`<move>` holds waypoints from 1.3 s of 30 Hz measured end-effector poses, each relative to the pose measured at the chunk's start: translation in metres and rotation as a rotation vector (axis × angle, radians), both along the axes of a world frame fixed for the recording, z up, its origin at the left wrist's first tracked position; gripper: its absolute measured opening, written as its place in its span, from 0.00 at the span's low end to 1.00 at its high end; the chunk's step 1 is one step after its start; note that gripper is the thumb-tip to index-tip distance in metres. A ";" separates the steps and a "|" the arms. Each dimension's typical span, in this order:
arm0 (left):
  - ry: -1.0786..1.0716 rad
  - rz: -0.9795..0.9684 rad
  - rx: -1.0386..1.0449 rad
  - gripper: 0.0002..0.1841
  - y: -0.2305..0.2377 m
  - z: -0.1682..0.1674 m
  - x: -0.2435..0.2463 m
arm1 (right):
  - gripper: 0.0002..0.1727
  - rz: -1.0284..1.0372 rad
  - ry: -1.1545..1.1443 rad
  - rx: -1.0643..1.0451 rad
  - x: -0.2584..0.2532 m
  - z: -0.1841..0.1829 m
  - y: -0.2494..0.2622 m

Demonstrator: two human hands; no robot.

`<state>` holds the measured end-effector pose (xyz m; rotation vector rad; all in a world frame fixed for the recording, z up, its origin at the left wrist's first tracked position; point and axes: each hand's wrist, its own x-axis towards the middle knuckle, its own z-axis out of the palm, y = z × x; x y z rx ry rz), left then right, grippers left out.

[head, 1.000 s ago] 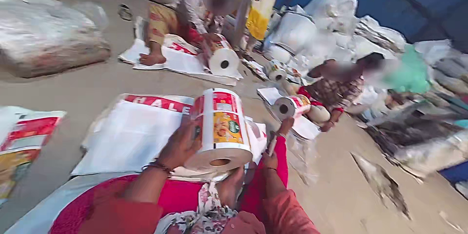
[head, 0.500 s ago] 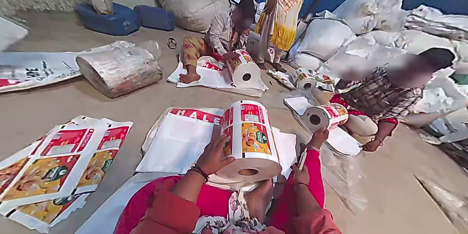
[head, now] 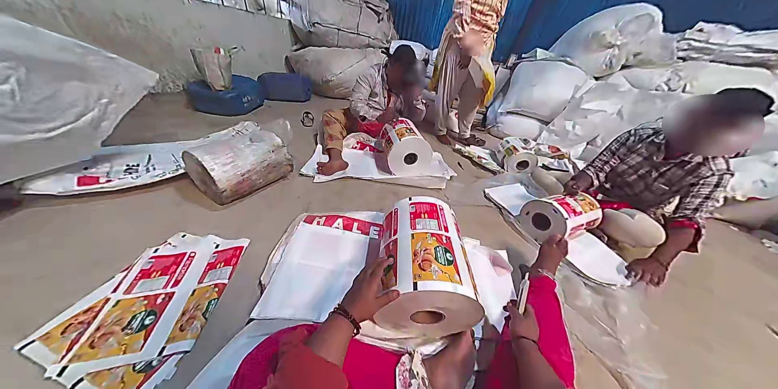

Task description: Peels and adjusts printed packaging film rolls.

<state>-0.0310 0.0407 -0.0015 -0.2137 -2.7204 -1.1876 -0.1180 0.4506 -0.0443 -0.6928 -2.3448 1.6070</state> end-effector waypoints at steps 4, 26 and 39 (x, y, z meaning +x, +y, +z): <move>0.011 -0.006 0.000 0.46 -0.002 -0.003 0.002 | 0.17 0.001 -0.010 0.006 -0.001 -0.002 0.000; -0.011 -0.005 -0.026 0.45 -0.002 -0.003 0.003 | 0.17 0.013 -0.007 -0.053 -0.005 -0.003 0.003; -0.010 0.001 -0.028 0.45 -0.002 -0.004 0.002 | 0.16 0.035 -0.009 -0.031 -0.004 -0.007 0.002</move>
